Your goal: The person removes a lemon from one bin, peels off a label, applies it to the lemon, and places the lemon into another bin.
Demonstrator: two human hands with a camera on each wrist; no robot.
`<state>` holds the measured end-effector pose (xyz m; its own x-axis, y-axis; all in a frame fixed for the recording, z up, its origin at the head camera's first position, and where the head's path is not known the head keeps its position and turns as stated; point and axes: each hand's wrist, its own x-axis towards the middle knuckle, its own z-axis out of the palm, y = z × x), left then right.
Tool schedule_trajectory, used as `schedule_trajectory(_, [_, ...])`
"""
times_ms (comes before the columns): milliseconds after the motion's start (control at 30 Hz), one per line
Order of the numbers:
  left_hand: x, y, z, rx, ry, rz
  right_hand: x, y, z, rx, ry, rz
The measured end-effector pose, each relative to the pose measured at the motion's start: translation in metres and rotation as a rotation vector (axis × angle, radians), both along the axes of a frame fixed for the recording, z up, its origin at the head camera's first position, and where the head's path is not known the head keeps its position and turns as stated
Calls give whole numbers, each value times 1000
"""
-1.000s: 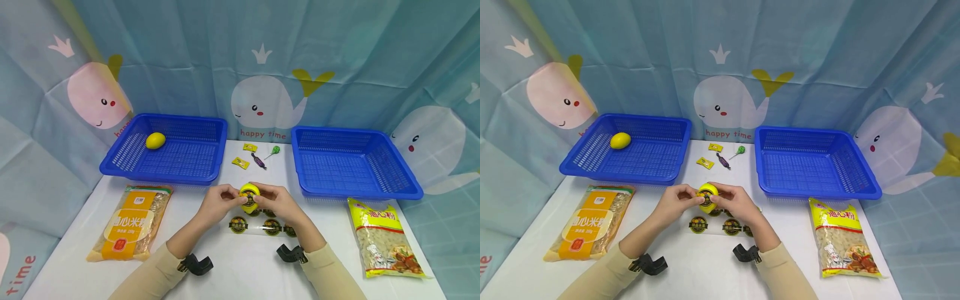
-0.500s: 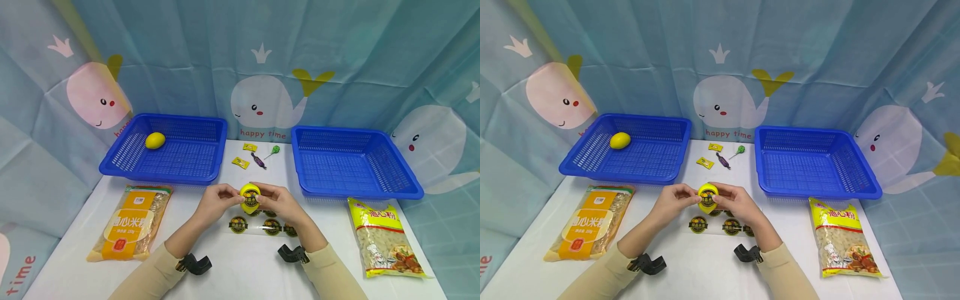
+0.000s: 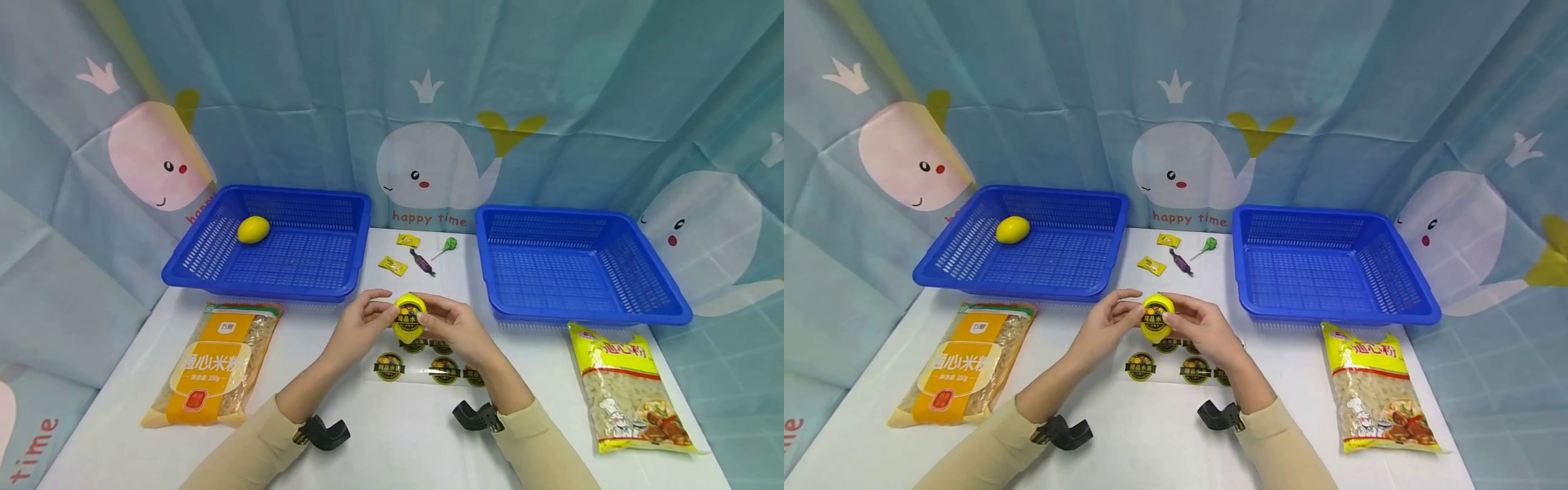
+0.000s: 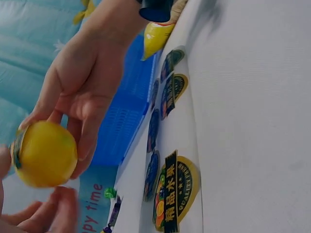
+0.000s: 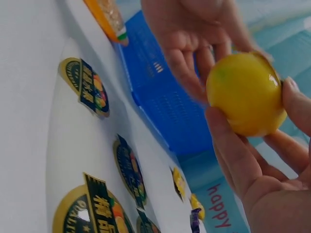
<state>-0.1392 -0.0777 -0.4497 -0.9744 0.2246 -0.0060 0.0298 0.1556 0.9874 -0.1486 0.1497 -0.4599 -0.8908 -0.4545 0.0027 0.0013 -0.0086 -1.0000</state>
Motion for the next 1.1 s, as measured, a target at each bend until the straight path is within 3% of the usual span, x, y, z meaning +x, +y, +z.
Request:
schedule_trajectory(133, [3, 6, -1, -99, -1, -27, 1, -1, 1, 15, -6, -30])
schedule_trajectory(300, [4, 6, 0, -71, -21, -48, 5, 2, 9, 82, 17, -33])
schedule_trajectory(567, [5, 8, 4, -67, -45, -46, 14, 30, 43, 305, 211, -57])
schedule_trajectory(767, [6, 9, 6, -94, -73, -28, 16, 69, 58, 318, 317, -158])
schedule_trajectory(1100, [6, 11, 5, -111, -71, -26, 13, 127, 72, 392, 336, -330])
